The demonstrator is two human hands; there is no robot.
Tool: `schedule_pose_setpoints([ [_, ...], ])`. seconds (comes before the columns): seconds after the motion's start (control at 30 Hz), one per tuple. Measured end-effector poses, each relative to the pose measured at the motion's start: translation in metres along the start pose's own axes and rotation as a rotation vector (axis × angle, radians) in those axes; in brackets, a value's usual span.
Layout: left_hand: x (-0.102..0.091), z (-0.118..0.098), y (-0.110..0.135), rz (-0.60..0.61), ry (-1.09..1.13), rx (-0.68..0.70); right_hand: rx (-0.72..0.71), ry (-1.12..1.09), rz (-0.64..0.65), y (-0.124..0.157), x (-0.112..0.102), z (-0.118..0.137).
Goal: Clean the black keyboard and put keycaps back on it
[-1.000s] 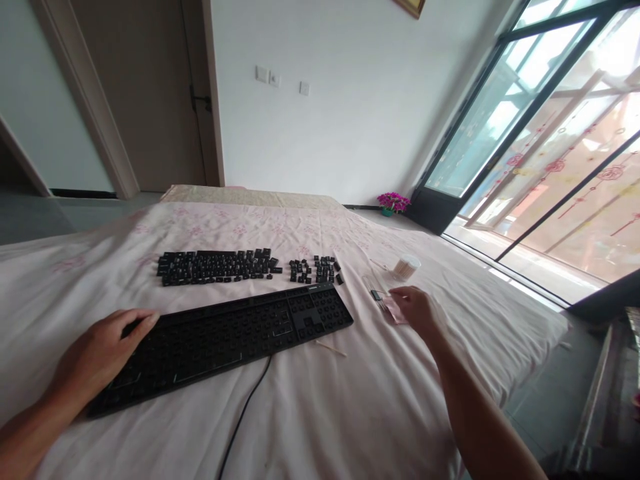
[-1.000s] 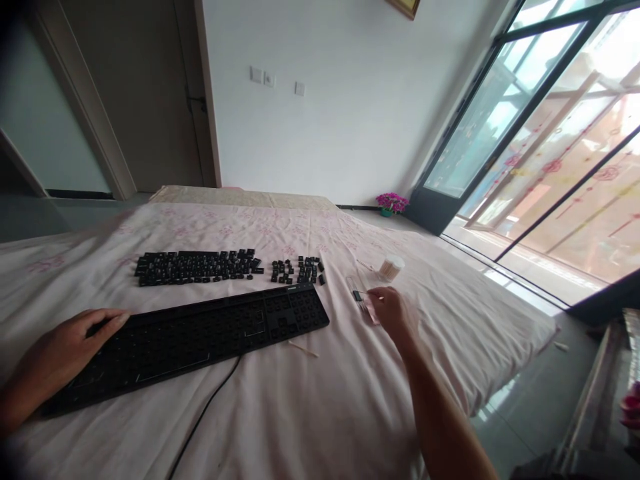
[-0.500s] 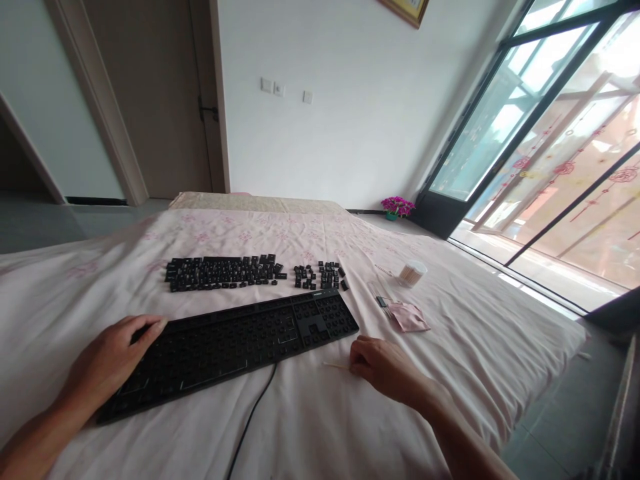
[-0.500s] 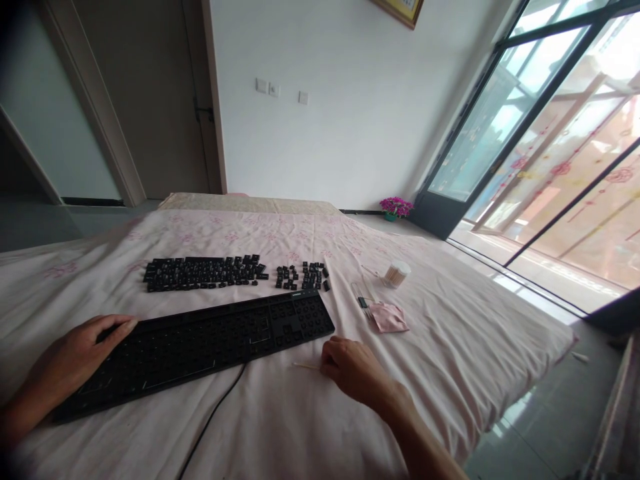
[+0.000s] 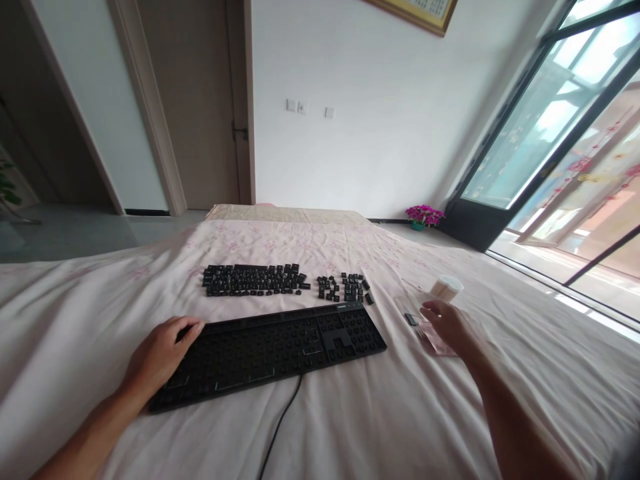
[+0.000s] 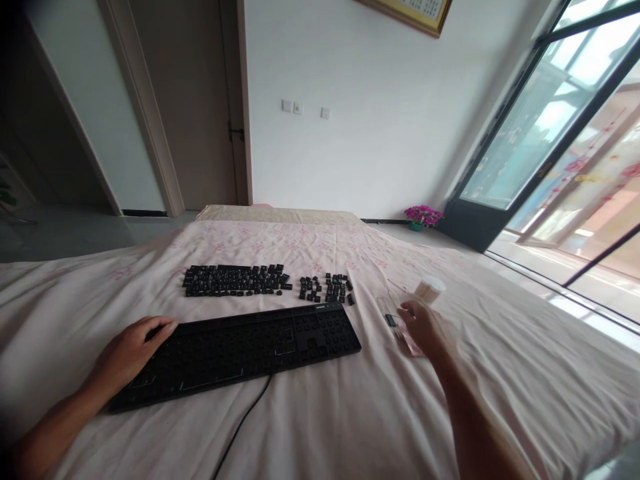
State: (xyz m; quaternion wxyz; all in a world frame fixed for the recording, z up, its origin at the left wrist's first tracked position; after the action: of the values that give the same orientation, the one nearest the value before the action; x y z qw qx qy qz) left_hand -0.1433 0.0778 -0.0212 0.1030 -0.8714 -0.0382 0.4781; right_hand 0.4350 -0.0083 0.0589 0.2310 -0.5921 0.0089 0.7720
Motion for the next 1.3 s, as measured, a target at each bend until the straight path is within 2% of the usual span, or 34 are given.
schedule_pose_setpoints([
  [0.07, -0.001, -0.002, 0.001, -0.004, 0.007, 0.006, -0.038, -0.021, 0.023, 0.002, 0.01, 0.02],
  [0.13, -0.002, -0.002, 0.001, -0.007, 0.01, 0.0, -0.145, -0.039, 0.086, 0.011, 0.023, 0.05],
  [0.23, -0.001, -0.003, 0.001, -0.012, 0.021, -0.001, -0.223, -0.013, 0.173, 0.026, 0.041, 0.088],
  [0.33, -0.002, -0.004, 0.001, -0.022, 0.031, -0.005, -0.222, 0.018, 0.162, 0.034, 0.054, 0.105],
  [0.5, -0.001, -0.007, -0.002, -0.062, 0.073, 0.004, -0.117, 0.016, 0.117, 0.034, 0.07, 0.101],
  [0.6, 0.0, -0.009, -0.005, -0.079, 0.111, 0.023, -0.104, 0.024, 0.101, 0.034, 0.075, 0.098],
  [1.17, 0.005, -0.008, -0.01, -0.028, 0.183, -0.034, -0.026, -0.029, 0.027, 0.029, 0.078, 0.082],
  [1.3, 0.005, -0.009, -0.01, -0.035, 0.181, -0.031, -0.046, -0.055, -0.007, 0.031, 0.077, 0.081],
])
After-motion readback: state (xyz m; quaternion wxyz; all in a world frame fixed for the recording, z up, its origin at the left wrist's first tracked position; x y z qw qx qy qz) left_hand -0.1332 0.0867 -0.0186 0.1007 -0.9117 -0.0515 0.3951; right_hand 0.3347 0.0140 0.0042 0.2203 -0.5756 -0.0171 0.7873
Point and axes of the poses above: each hand's wrist, its own y-axis away from the middle knuckle, its own x-axis out of the palm, z = x × y, the point moved 2 cm from there along -y, towards the middle knuckle
